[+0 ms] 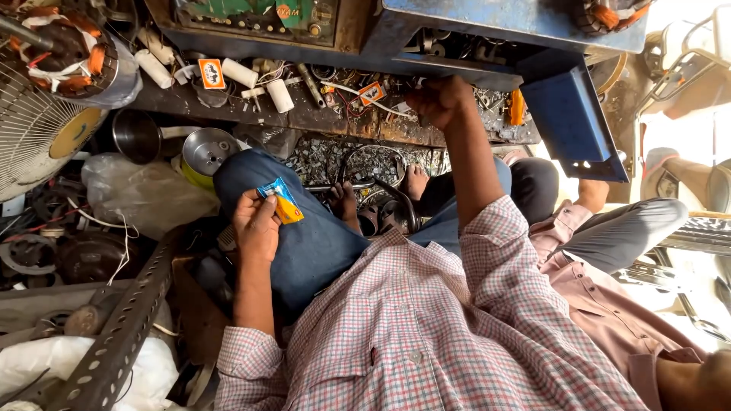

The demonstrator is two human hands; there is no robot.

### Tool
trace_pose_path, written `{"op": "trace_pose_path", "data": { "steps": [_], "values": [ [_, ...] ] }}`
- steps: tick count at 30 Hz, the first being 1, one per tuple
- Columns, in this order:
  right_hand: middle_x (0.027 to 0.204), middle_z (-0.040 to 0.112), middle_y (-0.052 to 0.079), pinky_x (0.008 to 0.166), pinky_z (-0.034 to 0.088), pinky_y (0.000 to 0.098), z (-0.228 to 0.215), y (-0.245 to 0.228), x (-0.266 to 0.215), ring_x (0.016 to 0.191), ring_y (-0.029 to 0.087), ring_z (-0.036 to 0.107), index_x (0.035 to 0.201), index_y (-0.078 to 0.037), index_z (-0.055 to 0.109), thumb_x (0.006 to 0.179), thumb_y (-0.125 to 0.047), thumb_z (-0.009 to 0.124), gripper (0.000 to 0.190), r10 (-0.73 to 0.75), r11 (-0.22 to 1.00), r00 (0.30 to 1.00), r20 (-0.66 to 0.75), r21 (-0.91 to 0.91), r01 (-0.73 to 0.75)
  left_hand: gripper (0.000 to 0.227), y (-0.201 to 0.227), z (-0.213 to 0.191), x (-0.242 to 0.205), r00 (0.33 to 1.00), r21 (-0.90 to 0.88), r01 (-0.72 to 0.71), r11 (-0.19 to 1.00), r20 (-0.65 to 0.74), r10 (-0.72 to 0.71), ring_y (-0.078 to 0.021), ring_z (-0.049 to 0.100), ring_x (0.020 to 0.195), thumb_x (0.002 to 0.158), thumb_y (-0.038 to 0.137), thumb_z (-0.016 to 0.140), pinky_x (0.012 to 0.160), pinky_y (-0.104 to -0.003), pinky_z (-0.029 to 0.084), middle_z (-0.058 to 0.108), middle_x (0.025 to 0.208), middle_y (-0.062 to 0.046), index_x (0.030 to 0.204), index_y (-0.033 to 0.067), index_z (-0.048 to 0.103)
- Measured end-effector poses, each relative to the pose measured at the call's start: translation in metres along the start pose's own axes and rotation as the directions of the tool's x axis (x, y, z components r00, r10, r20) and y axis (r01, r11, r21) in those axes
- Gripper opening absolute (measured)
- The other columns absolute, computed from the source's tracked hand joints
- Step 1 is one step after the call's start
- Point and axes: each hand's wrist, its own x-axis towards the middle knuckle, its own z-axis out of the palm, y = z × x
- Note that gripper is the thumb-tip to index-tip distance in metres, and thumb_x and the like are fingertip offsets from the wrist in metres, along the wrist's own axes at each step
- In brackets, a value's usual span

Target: Assembling or repairing small electrical components and operating a wire-winding machine.

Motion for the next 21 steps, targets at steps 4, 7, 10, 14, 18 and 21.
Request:
{"op": "trace_pose_path", "data": {
  "steps": [4,7,10,14,18,21],
  "values": [
    [0.14,0.047,0.044,0.099,0.05,0.0498,0.024,-0.004,-0.035,0.125,0.053,0.054,0.141,0.017,0.035,0.101,-0.012,0.039,0.05,-0.013,0.999,1.0,0.01,-0.047,0.013,0.018,0.001,0.001,0.0,1.0,0.017,0.0,1.0,0.002,0.0,-0.014,0.069,0.097,0.099,-0.001,0.065,0.085,-0.03,0.058,0.07,0.108,-0.007,0.115,0.0062,0.06],
    [0.146,0.04,0.047,0.111,0.049,0.0565,0.038,-0.006,-0.059,0.136,0.056,0.047,0.145,0.019,0.03,0.1,-0.011,0.036,0.054,-0.052,0.999,0.999,-0.012,-0.008,0.052,0.016,0.007,0.008,-0.003,1.0,0.075,-0.018,0.997,-0.006,0.019,-0.0136,0.068,0.095,0.1,-0.001,0.065,0.084,-0.029,0.058,0.07,0.107,-0.007,0.114,0.0052,0.062],
    [0.143,0.044,0.043,0.11,0.05,0.0557,0.031,-0.009,-0.063,0.134,0.054,0.05,0.144,0.017,0.034,0.1,-0.013,0.036,0.054,-0.07,0.997,0.998,0.003,0.023,0.07,0.015,0.006,0.007,-0.003,1.0,0.091,-0.022,0.996,-0.013,0.023,-0.012,0.067,0.093,0.099,0.0,0.065,0.08,-0.027,0.057,0.07,0.106,-0.006,0.113,0.0055,0.062],
    [0.127,0.057,0.032,0.104,0.051,0.053,0.012,0.002,-0.096,0.118,0.044,0.058,0.135,0.014,0.045,0.108,-0.005,0.033,0.035,-0.201,0.963,0.805,0.559,0.265,0.056,0.015,0.003,0.004,-0.002,1.0,0.081,-0.026,0.996,0.014,0.025,-0.0118,0.067,0.092,0.099,0.0,0.065,0.079,-0.027,0.057,0.069,0.105,-0.006,0.112,0.0062,0.061],
    [0.106,0.068,0.017,0.091,0.056,0.0381,0.041,0.039,-0.203,0.097,0.026,0.067,0.117,0.006,0.06,0.106,-0.013,0.05,0.024,-0.38,0.88,0.841,0.386,-0.131,0.458,0.015,-0.014,0.028,-0.009,0.999,0.262,-0.037,0.964,-0.027,0.046,-0.0111,0.066,0.085,0.098,0.002,0.065,0.076,-0.027,0.057,0.069,0.101,-0.006,0.112,0.0042,0.062],
    [0.103,0.071,0.01,0.083,0.061,0.0297,0.055,0.08,-0.257,0.09,0.018,0.07,0.117,0.0,0.064,0.098,-0.016,0.064,0.025,-0.317,0.855,0.943,0.101,-0.401,0.331,0.017,-0.046,0.07,-0.022,0.996,0.488,-0.093,0.868,0.052,0.077,-0.0088,0.062,0.078,0.096,0.006,0.067,0.069,-0.025,0.053,0.067,0.094,-0.005,0.112,0.0025,0.062]
  ]
}}
